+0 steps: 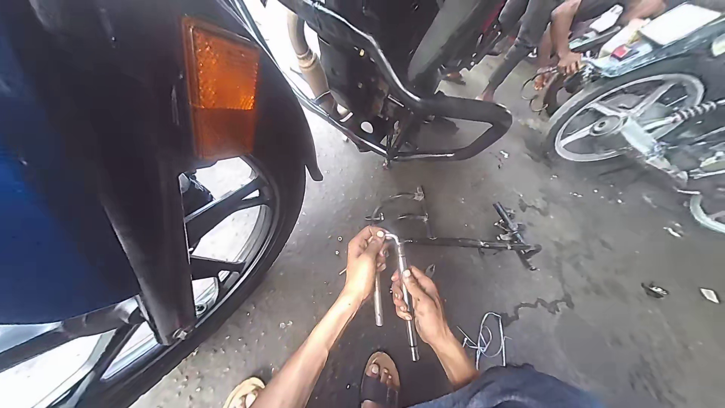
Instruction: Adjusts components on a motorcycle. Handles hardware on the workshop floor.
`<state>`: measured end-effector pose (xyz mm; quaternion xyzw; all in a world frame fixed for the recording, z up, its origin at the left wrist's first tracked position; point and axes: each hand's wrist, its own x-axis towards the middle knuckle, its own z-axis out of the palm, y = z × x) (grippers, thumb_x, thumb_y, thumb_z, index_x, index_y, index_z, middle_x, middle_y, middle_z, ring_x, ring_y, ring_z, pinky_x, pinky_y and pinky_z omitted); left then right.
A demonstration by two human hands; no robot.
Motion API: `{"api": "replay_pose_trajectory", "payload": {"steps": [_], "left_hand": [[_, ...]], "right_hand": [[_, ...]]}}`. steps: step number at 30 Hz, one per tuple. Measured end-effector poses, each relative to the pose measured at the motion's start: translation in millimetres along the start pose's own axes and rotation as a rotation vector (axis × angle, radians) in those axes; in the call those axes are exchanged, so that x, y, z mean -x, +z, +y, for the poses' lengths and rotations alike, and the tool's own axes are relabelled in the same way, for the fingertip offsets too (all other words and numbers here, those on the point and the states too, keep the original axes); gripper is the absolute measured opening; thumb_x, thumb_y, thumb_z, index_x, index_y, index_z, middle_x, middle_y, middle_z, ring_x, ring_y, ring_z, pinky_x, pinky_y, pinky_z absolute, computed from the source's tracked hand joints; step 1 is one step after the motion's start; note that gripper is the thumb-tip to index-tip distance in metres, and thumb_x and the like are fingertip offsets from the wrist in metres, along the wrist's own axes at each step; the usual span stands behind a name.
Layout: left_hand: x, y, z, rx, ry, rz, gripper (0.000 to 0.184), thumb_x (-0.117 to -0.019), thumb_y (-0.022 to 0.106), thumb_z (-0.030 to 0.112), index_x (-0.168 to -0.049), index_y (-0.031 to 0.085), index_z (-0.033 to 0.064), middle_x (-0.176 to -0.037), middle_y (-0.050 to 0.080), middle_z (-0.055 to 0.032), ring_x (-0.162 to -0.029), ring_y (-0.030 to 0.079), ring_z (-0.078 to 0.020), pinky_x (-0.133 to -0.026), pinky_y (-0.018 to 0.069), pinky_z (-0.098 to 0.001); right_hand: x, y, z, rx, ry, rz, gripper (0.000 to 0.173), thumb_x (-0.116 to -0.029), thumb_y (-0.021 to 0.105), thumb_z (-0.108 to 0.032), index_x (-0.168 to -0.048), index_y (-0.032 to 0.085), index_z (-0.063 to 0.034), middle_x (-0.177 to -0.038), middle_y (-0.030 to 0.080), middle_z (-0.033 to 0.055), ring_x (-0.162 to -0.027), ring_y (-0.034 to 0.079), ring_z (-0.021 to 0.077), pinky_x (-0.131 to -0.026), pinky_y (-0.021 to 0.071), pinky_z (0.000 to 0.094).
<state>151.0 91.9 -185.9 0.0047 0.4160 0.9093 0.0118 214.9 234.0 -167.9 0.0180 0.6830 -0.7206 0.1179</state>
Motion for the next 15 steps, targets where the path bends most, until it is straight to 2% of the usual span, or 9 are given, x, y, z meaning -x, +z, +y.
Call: {"api": "replay_pose_trajectory", "payload": {"steps": [3, 4, 5, 6, 7, 9, 10, 12, 15], "left_hand": [[2, 3, 1, 0.058, 0.02, 0.006, 0.024, -0.1085, 0.041, 0.011, -0.098, 0.062, 0.0031, -0.063, 0.046, 0.0015, -0.047, 0.038, -0.004, -0.044, 0.0333, -0.0177], [3, 4, 2, 0.066, 0.028, 0.004, 0.024, -0.1084, 0.041, 0.011, -0.098, 0.062, 0.0032, -0.064, 0.046, 0.0013, -0.048, 0.038, -0.004, -0.044, 0.0332, -0.0177], [4, 6, 4, 0.072, 0.034, 0.0, 0.024, -0.1082, 0.042, 0.011, -0.098, 0.062, 0.0032, -0.064, 0.047, 0.001, -0.048, 0.038, -0.004, -0.044, 0.033, -0.0179], [5, 7, 5, 0.074, 0.039, -0.006, 0.023, -0.1079, 0.042, 0.011, -0.098, 0.062, 0.0033, -0.064, 0.046, 0.0011, -0.048, 0.038, -0.0039, -0.044, 0.0331, -0.0179], [6, 10, 6, 0.074, 0.046, -0.015, 0.023, -0.1075, 0.043, 0.01, -0.098, 0.062, 0.0029, -0.064, 0.046, 0.001, -0.047, 0.037, -0.0041, -0.044, 0.0334, -0.0183], [11, 15, 8, 0.065, 0.052, -0.029, 0.023, -0.1072, 0.043, 0.01, -0.098, 0.062, 0.0029, -0.063, 0.045, 0.0014, -0.047, 0.037, -0.0042, -0.044, 0.0332, -0.0187], [12, 17, 9, 0.073, 0.057, -0.034, 0.023, -0.1072, 0.043, 0.01, -0.098, 0.062, 0.0025, -0.063, 0.045, 0.0016, -0.048, 0.037, -0.004, -0.045, 0.0329, -0.0185], [14, 19, 10, 0.11, 0.057, -0.035, 0.023, -0.1072, 0.042, 0.01, -0.098, 0.062, 0.0021, -0.063, 0.045, 0.0019, -0.048, 0.038, -0.0034, -0.044, 0.0333, -0.0175], [15, 21, 11, 0.107, 0.074, -0.059, 0.024, -0.1074, 0.041, 0.011, -0.098, 0.061, 0.003, -0.062, 0.044, 0.0026, -0.048, 0.038, -0.0033, -0.045, 0.0334, -0.018]], "right_hand": [[4, 7, 0, -0.096, -0.028, 0.014, 0.032, -0.1094, 0.034, -0.026, -0.108, 0.056, -0.0031, -0.069, 0.052, -0.0006, -0.046, 0.044, 0.0051, -0.039, 0.0365, 0.0187], [5, 10, 0, -0.103, -0.048, 0.032, 0.031, -0.109, 0.036, -0.026, -0.107, 0.057, -0.0026, -0.072, 0.054, 0.0002, -0.049, 0.047, 0.0056, -0.042, 0.0397, 0.0192], [5, 11, 2, -0.076, -0.074, 0.045, 0.03, -0.1083, 0.04, -0.027, -0.109, 0.057, -0.0019, -0.078, 0.057, 0.002, -0.058, 0.053, 0.0077, -0.05, 0.0463, 0.0217], [6, 11, 3, -0.014, -0.087, 0.049, 0.032, -0.1065, 0.047, -0.029, -0.115, 0.059, -0.0005, -0.089, 0.063, 0.0054, -0.072, 0.061, 0.0122, -0.065, 0.0548, 0.0271], [7, 10, 5, 0.043, -0.058, 0.039, 0.037, -0.1026, 0.055, -0.031, -0.123, 0.059, -0.0006, -0.101, 0.067, 0.0078, -0.086, 0.065, 0.0156, -0.077, 0.0573, 0.031], [11, 8, 3, 0.053, 0.098, -0.064, 0.05, -0.0948, 0.067, -0.03, -0.135, 0.054, -0.0033, -0.114, 0.069, 0.0076, -0.101, 0.067, 0.0163, -0.089, 0.0571, 0.0329], [13, 7, 1, -0.044, 0.172, -0.166, 0.047, -0.0963, 0.064, -0.023, -0.136, 0.053, -0.001, -0.115, 0.07, 0.0115, -0.103, 0.07, 0.0212, -0.093, 0.0587, 0.0391], [14, 5, 2, -0.244, 0.263, -0.344, 0.031, -0.0974, 0.057, -0.014, -0.124, 0.06, 0.0009, -0.105, 0.074, 0.0174, -0.097, 0.074, 0.0296, -0.094, 0.0591, 0.0487], [16, 11, 1, -0.22, 0.229, -0.33, 0.019, -0.0955, 0.052, -0.012, -0.105, 0.066, -0.0028, -0.082, 0.072, 0.0093, -0.075, 0.071, 0.0205, -0.075, 0.0606, 0.0374]]}}
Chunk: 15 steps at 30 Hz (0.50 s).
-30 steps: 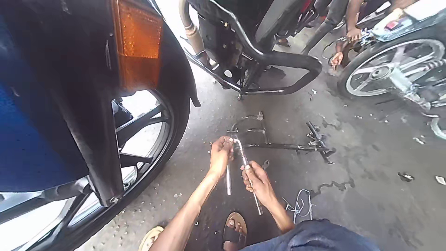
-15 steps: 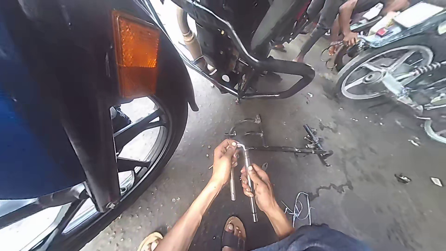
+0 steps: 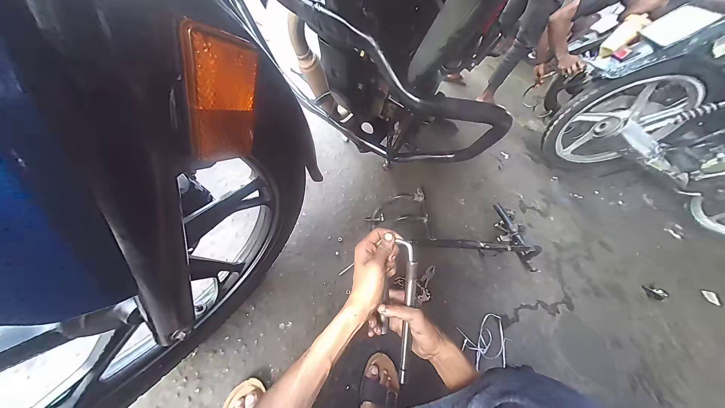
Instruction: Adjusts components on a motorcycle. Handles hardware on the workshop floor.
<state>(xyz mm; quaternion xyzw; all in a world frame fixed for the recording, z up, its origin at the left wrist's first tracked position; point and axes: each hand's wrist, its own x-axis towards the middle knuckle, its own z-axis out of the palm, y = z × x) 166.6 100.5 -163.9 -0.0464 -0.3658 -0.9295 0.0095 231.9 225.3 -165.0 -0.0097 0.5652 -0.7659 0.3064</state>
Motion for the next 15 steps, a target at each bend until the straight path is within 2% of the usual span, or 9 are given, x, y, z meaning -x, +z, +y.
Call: {"api": "replay_pose_trajectory", "payload": {"steps": [2, 5, 8, 12, 15], "left_hand": [[1, 1, 1, -0.01, 0.008, -0.011, 0.025, -0.1078, 0.04, 0.012, -0.098, 0.062, 0.0038, -0.062, 0.044, 0.0029, -0.048, 0.037, -0.003, -0.045, 0.033, -0.018], [1, 3, 4, -0.029, 0.01, -0.035, 0.023, -0.1076, 0.041, 0.011, -0.1, 0.062, 0.0037, -0.062, 0.043, 0.0024, -0.048, 0.037, -0.0037, -0.045, 0.0331, -0.0185], [1, 5, 10, -0.116, 0.012, -0.079, 0.024, -0.1079, 0.041, 0.012, -0.1, 0.062, 0.0032, -0.062, 0.043, 0.0019, -0.048, 0.037, -0.004, -0.045, 0.0329, -0.0185], [4, 8, 10, -0.173, 0.012, -0.106, 0.024, -0.1081, 0.041, 0.012, -0.101, 0.062, 0.0014, -0.063, 0.045, 0.0002, -0.048, 0.039, -0.0057, -0.045, 0.0351, -0.0202], [4, 7, 9, -0.124, 0.008, -0.083, 0.024, -0.1079, 0.041, 0.012, -0.101, 0.062, 0.002, -0.063, 0.043, 0.0009, -0.048, 0.037, -0.005, -0.045, 0.0335, -0.0196]], "right_hand": [[1, 0, -3, 0.051, -0.013, 0.049, 0.02, -0.0949, 0.049, -0.011, -0.104, 0.065, -0.0033, -0.082, 0.072, 0.0088, -0.073, 0.071, 0.0195, -0.072, 0.06, 0.0351], [2, -3, -11, 0.079, -0.005, 0.068, 0.024, -0.0922, 0.048, -0.006, -0.108, 0.065, -0.0007, -0.092, 0.075, 0.0131, -0.084, 0.075, 0.0253, -0.082, 0.0626, 0.0423], [3, -9, -15, 0.09, 0.02, 0.049, 0.029, -0.0915, 0.051, -0.003, -0.117, 0.064, 0.0015, -0.104, 0.073, 0.0146, -0.095, 0.073, 0.0265, -0.09, 0.0609, 0.0454], [4, -7, -24, 0.094, 0.069, 0.101, 0.027, -0.0901, 0.053, -0.003, -0.115, 0.064, 0.0003, -0.104, 0.071, 0.013, -0.094, 0.072, 0.0252, -0.087, 0.061, 0.0449], [6, -9, -25, 0.1, 0.081, 0.05, 0.033, -0.0929, 0.053, -0.003, -0.125, 0.06, 0.0018, -0.111, 0.071, 0.0153, -0.099, 0.071, 0.0269, -0.091, 0.0601, 0.0454]]}}
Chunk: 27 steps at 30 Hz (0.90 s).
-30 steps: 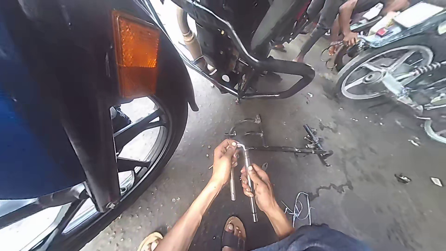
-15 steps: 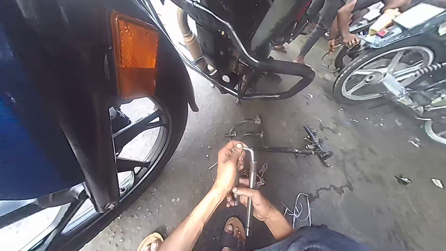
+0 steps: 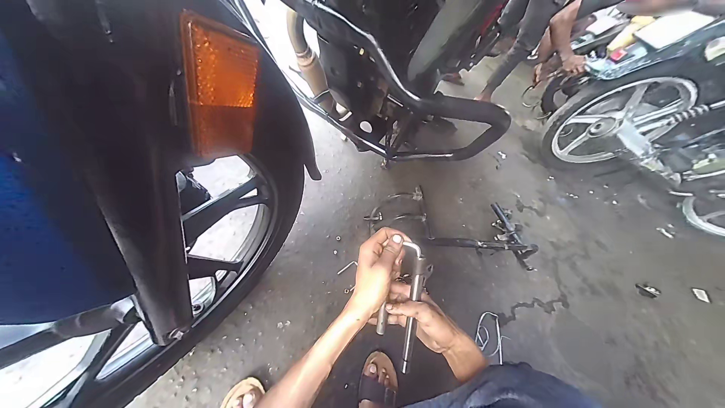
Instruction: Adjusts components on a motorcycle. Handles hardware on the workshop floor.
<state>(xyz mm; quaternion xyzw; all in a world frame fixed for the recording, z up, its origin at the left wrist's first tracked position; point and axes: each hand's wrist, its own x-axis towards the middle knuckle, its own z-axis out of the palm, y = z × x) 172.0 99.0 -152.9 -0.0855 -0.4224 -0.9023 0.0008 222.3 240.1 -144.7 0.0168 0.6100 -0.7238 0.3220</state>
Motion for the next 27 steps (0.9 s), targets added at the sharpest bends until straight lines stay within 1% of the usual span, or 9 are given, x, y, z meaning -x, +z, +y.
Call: {"api": "replay_pose_trajectory", "payload": {"steps": [5, 10, 14, 16, 17, 18, 20, 23, 27], "left_hand": [[3, 3, 1, 0.031, 0.008, 0.016, 0.024, -0.1078, 0.042, 0.012, -0.1, 0.062, 0.0027, -0.062, 0.043, 0.0017, -0.048, 0.037, -0.0038, -0.045, 0.0328, -0.0182], [3, 5, 3, 0.1, -0.005, -0.005, 0.024, -0.1075, 0.04, 0.011, -0.099, 0.061, 0.0024, -0.062, 0.044, 0.0018, -0.049, 0.039, -0.0041, -0.046, 0.0346, -0.0187], [-3, 1, 9, 0.179, -0.122, -0.089, 0.03, -0.1089, 0.035, 0.016, -0.101, 0.061, 0.0015, -0.066, 0.052, -0.0014, -0.052, 0.049, -0.0076, -0.05, 0.0449, -0.022], [-4, 0, 14, 0.156, -0.224, -0.13, 0.046, -0.1107, 0.024, 0.027, -0.107, 0.063, 0.003, -0.079, 0.063, -0.0054, -0.068, 0.062, -0.0132, -0.066, 0.0549, -0.0285], [-5, -2, 16, 0.157, -0.279, -0.181, 0.058, -0.1112, 0.017, 0.036, -0.115, 0.064, 0.0023, -0.093, 0.069, -0.0099, -0.083, 0.068, -0.0182, -0.078, 0.0578, -0.0337], [-6, -5, 17, 0.187, -0.32, -0.272, 0.072, -0.1098, 0.008, 0.047, -0.124, 0.061, 0.0006, -0.107, 0.071, -0.0158, -0.099, 0.07, -0.025, -0.09, 0.0579, -0.0402], [-8, -10, 17, 0.302, -0.384, -0.464, 0.098, -0.1002, -0.005, 0.068, -0.136, 0.056, -0.0001, -0.121, 0.069, -0.0232, -0.113, 0.068, -0.0335, -0.099, 0.0552, -0.0476], [-8, -15, 16, 0.427, -0.434, -0.616, 0.115, -0.088, -0.005, 0.085, -0.136, 0.06, 0.0033, -0.109, 0.072, -0.022, -0.103, 0.072, -0.0337, -0.095, 0.0583, -0.0482], [-7, -11, 15, 0.457, -0.453, -0.6, 0.111, -0.0869, -0.003, 0.087, -0.12, 0.068, 0.0082, -0.083, 0.066, -0.0076, -0.078, 0.066, -0.0205, -0.077, 0.0574, -0.0388]], "right_hand": [[3, 0, 2, -0.012, -0.015, -0.044, 0.037, -0.0945, 0.052, -0.003, -0.131, 0.056, 0.0023, -0.114, 0.07, 0.016, -0.102, 0.072, 0.0271, -0.095, 0.0592, 0.0448], [3, 9, 7, 0.038, -0.156, 0.028, 0.022, -0.0949, 0.046, -0.009, -0.106, 0.065, -0.0028, -0.079, 0.069, 0.0065, -0.071, 0.068, 0.0177, -0.07, 0.0589, 0.0345], [3, 11, 12, -0.037, -0.194, 0.014, 0.019, -0.0936, 0.044, -0.012, -0.092, 0.063, -0.0086, -0.071, 0.063, 0.0017, -0.062, 0.062, 0.0137, -0.06, 0.054, 0.0309], [4, 11, 13, -0.055, -0.179, -0.025, 0.02, -0.0929, 0.044, -0.013, -0.09, 0.063, -0.0099, -0.071, 0.062, 0.0004, -0.061, 0.062, 0.0131, -0.059, 0.0537, 0.0309], [5, 11, 14, -0.059, -0.174, -0.049, 0.021, -0.0914, 0.043, -0.013, -0.09, 0.064, -0.0108, -0.071, 0.063, 0.0, -0.06, 0.062, 0.0129, -0.058, 0.0536, 0.0311], [5, 11, 16, -0.067, -0.168, -0.072, 0.021, -0.0906, 0.044, -0.013, -0.09, 0.064, -0.0111, -0.071, 0.063, 0.0, -0.06, 0.062, 0.013, -0.058, 0.0535, 0.0312], [6, 11, 19, -0.09, -0.159, -0.117, 0.022, -0.09, 0.043, -0.014, -0.091, 0.065, -0.0108, -0.071, 0.063, 0.0004, -0.06, 0.062, 0.0135, -0.058, 0.0531, 0.0317], [8, 15, 20, -0.107, -0.149, -0.15, 0.021, -0.0893, 0.043, -0.015, -0.089, 0.064, -0.0117, -0.07, 0.062, -0.0001, -0.06, 0.062, 0.0131, -0.057, 0.0524, 0.0314], [7, 19, 21, -0.129, -0.16, -0.145, 0.021, -0.0885, 0.045, -0.014, -0.088, 0.066, -0.0123, -0.069, 0.062, -0.0013, -0.058, 0.061, 0.0114, -0.055, 0.0517, 0.0298]]}}
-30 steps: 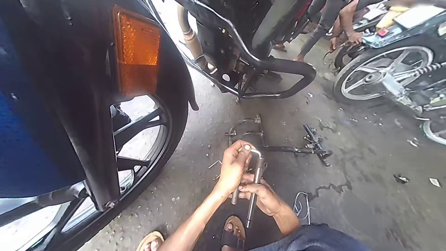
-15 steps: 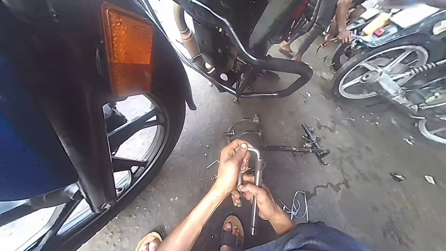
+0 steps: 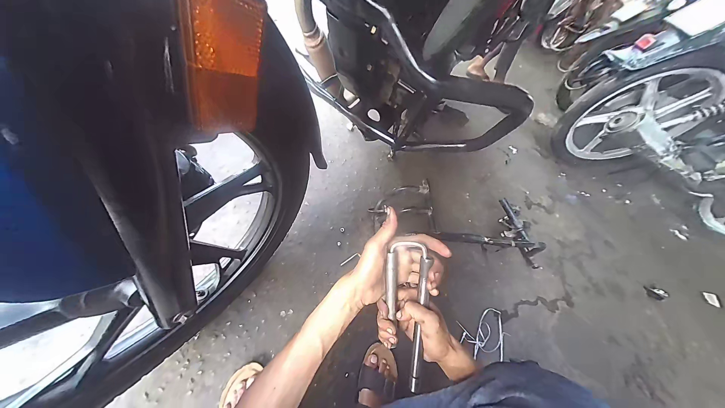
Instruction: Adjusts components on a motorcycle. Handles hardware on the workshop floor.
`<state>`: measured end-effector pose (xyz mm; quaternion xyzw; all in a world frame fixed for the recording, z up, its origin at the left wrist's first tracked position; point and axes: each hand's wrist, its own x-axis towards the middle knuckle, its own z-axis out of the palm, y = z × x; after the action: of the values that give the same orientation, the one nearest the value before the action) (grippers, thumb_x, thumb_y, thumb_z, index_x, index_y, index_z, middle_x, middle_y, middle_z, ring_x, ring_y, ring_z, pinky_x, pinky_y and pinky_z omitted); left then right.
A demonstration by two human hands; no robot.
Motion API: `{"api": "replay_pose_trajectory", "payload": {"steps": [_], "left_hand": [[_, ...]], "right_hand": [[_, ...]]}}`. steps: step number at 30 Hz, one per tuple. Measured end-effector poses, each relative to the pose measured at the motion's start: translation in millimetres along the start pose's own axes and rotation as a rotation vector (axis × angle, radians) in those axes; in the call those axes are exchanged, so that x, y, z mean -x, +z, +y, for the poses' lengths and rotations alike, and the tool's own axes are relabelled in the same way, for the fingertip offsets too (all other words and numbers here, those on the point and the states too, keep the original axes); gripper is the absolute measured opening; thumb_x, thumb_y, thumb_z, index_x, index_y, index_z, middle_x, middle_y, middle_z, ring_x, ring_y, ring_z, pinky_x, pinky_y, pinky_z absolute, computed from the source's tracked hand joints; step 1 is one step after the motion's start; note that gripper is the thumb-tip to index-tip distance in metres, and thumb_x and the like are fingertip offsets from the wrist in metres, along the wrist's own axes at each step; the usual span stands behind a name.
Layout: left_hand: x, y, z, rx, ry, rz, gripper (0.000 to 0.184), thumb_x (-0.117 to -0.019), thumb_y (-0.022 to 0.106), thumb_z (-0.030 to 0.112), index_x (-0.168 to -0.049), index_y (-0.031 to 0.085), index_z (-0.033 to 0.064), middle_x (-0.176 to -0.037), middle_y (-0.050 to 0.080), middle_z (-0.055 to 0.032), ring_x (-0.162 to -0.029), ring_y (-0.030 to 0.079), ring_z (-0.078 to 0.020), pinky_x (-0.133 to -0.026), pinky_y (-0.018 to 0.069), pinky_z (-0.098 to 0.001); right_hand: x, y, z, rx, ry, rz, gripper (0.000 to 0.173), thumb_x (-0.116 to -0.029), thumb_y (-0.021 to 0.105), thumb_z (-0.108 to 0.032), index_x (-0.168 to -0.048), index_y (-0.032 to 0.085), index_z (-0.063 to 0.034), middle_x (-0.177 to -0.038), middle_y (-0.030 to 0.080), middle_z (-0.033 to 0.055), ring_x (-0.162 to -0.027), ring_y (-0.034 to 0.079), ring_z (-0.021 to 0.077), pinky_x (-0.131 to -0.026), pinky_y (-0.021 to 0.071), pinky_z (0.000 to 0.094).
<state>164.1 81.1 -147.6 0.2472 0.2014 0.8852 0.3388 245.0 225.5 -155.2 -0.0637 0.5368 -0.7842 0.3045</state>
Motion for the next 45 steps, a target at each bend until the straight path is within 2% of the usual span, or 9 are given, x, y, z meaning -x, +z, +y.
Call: {"api": "replay_pose_trajectory", "payload": {"steps": [7, 13, 28, 35, 39, 43, 45], "left_hand": [[-2, 3, -3, 0.049, -0.003, 0.04, 0.105, -0.089, 0.0, 0.086, -0.115, 0.067, 0.0089, -0.077, 0.062, -0.005, -0.07, 0.062, -0.0179, -0.07, 0.0558, -0.0351], [-2, 4, -3, 0.041, 0.003, 0.042, 0.104, -0.0901, -0.001, 0.084, -0.116, 0.067, 0.0089, -0.075, 0.061, -0.0045, -0.068, 0.061, -0.0172, -0.069, 0.0546, -0.0344], [-3, 4, -5, 0.053, 0.001, 0.028, 0.099, -0.0922, 0.0, 0.082, -0.114, 0.065, 0.0103, -0.075, 0.06, -0.004, -0.068, 0.06, -0.0176, -0.069, 0.0541, -0.035], [-3, 6, -5, 0.061, 0.005, 0.047, 0.098, -0.0932, 0.0, 0.08, -0.111, 0.066, 0.0101, -0.073, 0.06, -0.0038, -0.067, 0.061, -0.0175, -0.068, 0.0549, -0.0346], [-3, 5, -2, 0.051, -0.003, 0.037, 0.097, -0.0933, 0.0, 0.08, -0.11, 0.065, 0.0095, -0.075, 0.06, -0.0044, -0.069, 0.061, -0.0178, -0.069, 0.055, -0.0344], [-3, 9, -2, 0.053, -0.004, 0.074, 0.093, -0.0952, 0.003, 0.078, -0.107, 0.065, 0.0103, -0.074, 0.06, -0.0038, -0.067, 0.061, -0.0167, -0.067, 0.0546, -0.033], [-2, 12, -1, 0.059, -0.003, 0.085, 0.088, -0.0971, 0.005, 0.076, -0.104, 0.064, 0.0111, -0.073, 0.06, -0.0027, -0.066, 0.061, -0.0156, -0.067, 0.0547, -0.0321]], "right_hand": [[-1, 0, 4, -0.081, 0.012, 0.002, 0.023, -0.0948, 0.046, -0.023, -0.088, 0.066, -0.013, -0.067, 0.062, -0.0017, -0.056, 0.061, 0.0103, -0.054, 0.052, 0.0284], [0, 0, 4, -0.095, 0.007, -0.034, 0.025, -0.0965, 0.051, -0.031, -0.088, 0.067, -0.0128, -0.065, 0.06, -0.0026, -0.055, 0.06, 0.0093, -0.054, 0.0512, 0.0273], [0, 1, 3, -0.105, 0.041, -0.041, 0.026, -0.0953, 0.051, -0.033, -0.084, 0.065, -0.0145, -0.062, 0.058, -0.0034, -0.052, 0.058, 0.0083, -0.051, 0.0494, 0.0261], [1, 3, 2, -0.153, 0.102, 0.009, 0.02, -0.0919, 0.05, -0.028, -0.08, 0.061, -0.0155, -0.059, 0.052, -0.006, -0.048, 0.054, 0.0052, -0.048, 0.0467, 0.0227], [-1, -3, 3, -0.057, 0.028, -0.059, 0.033, -0.0967, 0.048, -0.035, -0.087, 0.069, -0.0119, -0.07, 0.066, 0.0024, -0.06, 0.066, 0.0145, -0.057, 0.0564, 0.0324], [-2, 0, 4, -0.098, 0.017, -0.043, 0.033, -0.0965, 0.055, -0.042, -0.084, 0.067, -0.0132, -0.065, 0.061, -0.0015, -0.055, 0.061, 0.0102, -0.053, 0.0522, 0.0277], [-2, 0, 5, -0.129, 0.035, -0.04, 0.042, -0.0974, 0.059, -0.051, -0.086, 0.065, -0.011, -0.064, 0.059, -0.0008, -0.054, 0.06, 0.0102, -0.052, 0.0517, 0.0271]]}}
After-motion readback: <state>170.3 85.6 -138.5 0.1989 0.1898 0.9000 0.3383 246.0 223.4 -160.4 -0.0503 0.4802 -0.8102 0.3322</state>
